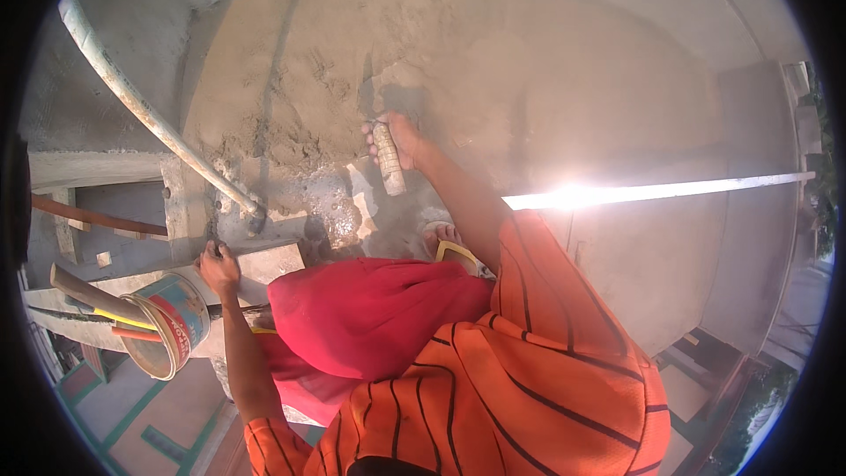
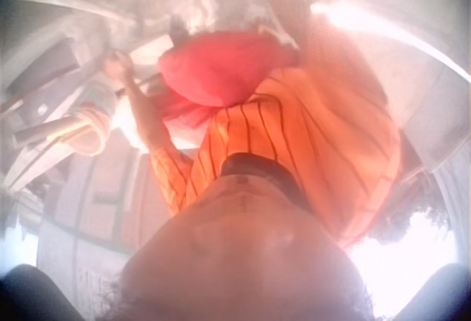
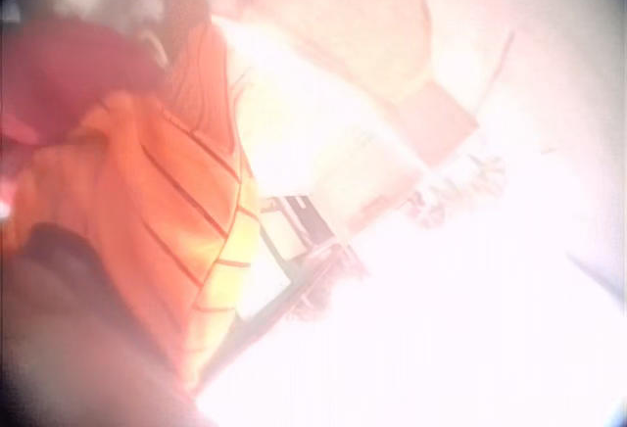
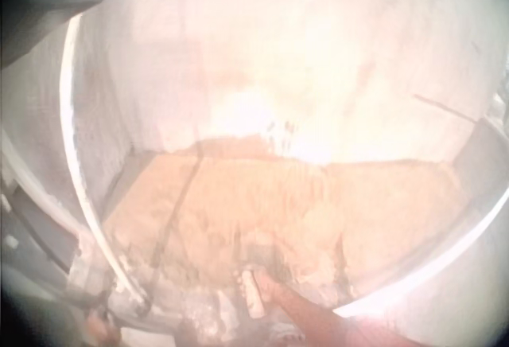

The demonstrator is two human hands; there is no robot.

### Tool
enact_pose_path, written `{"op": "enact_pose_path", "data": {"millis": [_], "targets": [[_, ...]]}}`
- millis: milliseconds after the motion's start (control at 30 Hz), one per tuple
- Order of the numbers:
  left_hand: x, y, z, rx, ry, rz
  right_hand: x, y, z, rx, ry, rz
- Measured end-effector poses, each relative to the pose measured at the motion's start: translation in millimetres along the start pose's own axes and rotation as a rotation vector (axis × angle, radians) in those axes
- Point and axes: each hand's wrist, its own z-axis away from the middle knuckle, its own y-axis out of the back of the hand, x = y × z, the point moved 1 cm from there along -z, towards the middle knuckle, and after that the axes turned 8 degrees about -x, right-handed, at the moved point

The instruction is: The person pours cement from buckets onto a concrete floor, spreads it with a trowel, and levels the surface using a long straight edge. The person repeatedly scoops, pours, and smooths the cement to create an even layer.

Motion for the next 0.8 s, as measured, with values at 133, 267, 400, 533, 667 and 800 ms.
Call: {"op": "enact_pose_path", "data": {"millis": [133, 267, 400, 533, 667, 800], "targets": [[-5.4, 0.6, -1.3, -0.073, -0.011, -0.032, 0.0, 30.8, -39.6, 0.120, -0.032, 0.317], [-1.2, 7.3, 3.2, -0.081, -0.028, -0.022, -19.7, 125.4, 24.1, 0.451, 0.222, 0.233], [-1.3, -1.2, 3.2, 0.017, -0.045, 0.011, -21.9, 186.1, 85.7, 0.545, 0.350, 0.021], [-0.3, 3.8, 1.6, -0.139, 0.014, -0.030, -26.4, 185.0, 167.4, 0.564, 0.109, 0.331], [-3.5, -5.1, -1.1, -0.095, -0.032, -0.044, -38.2, 185.8, 219.8, 0.854, -0.020, 1.623], [1.3, -2.4, -1.4, -0.080, -0.050, -0.020, -90.0, 217.8, 239.6, 0.806, -0.074, 2.277]]}}
